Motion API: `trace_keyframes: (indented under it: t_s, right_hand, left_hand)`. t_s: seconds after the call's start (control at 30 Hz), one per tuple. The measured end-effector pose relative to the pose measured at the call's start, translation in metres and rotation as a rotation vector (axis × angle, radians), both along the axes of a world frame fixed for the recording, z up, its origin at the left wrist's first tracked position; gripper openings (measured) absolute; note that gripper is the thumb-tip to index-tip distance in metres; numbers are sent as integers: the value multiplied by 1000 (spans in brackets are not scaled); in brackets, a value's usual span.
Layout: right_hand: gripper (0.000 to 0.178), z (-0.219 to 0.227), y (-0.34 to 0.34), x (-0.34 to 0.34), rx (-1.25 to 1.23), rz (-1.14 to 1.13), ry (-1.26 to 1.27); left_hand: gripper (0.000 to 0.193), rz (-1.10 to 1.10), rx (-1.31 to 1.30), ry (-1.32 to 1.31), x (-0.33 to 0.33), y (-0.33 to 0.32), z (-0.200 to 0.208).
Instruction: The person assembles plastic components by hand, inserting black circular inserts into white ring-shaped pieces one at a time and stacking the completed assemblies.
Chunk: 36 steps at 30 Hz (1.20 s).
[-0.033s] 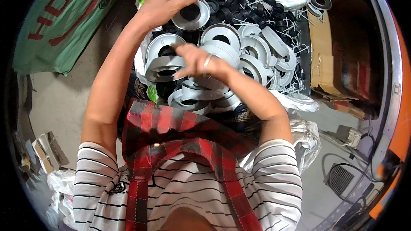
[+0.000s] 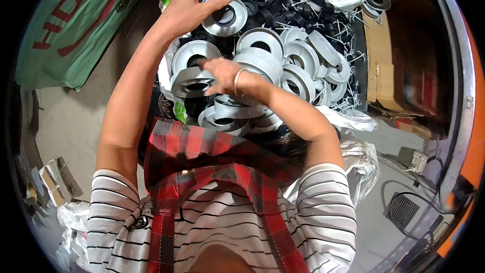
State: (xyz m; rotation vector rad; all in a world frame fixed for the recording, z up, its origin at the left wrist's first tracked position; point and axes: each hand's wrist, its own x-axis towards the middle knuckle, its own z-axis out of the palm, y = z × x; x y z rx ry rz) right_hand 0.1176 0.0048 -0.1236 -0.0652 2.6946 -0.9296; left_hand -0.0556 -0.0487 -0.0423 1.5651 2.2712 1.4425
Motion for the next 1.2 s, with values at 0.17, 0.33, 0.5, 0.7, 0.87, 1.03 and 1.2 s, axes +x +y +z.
trace_keyframes:
  t_s: [0.17, 0.33, 0.5, 0.7, 0.87, 1.03, 1.2]
  right_hand:
    - [36, 11, 30, -2, -324, -586, -192]
    - [40, 56, 116, 3, -1137, -971, -253]
    - [51, 21, 162, -27, -867, -1027, -57]
    - [52, -104, 228, -45, 398, -981, -234]
    - [54, -79, 209, -48, 420, -936, -293]
    - [41, -31, 202, -19, 200, -979, 29]
    - [34, 26, 175, 21, -292, -948, 183]
  left_hand:
    - [69, -181, -300, -259, 5, -24, 20]
    - [77, -596, -319, 204, 19, -40, 5]
    - [58, -227, -456, 148, 17, -31, 16]
    - [51, -20, -338, -534, -8, -29, 7]
    - [59, 7, -236, -120, -7, -17, -19]
    - [60, -361, -827, 157, 17, -4, -45]
    - [43, -563, -911, 659, 31, -59, -168]
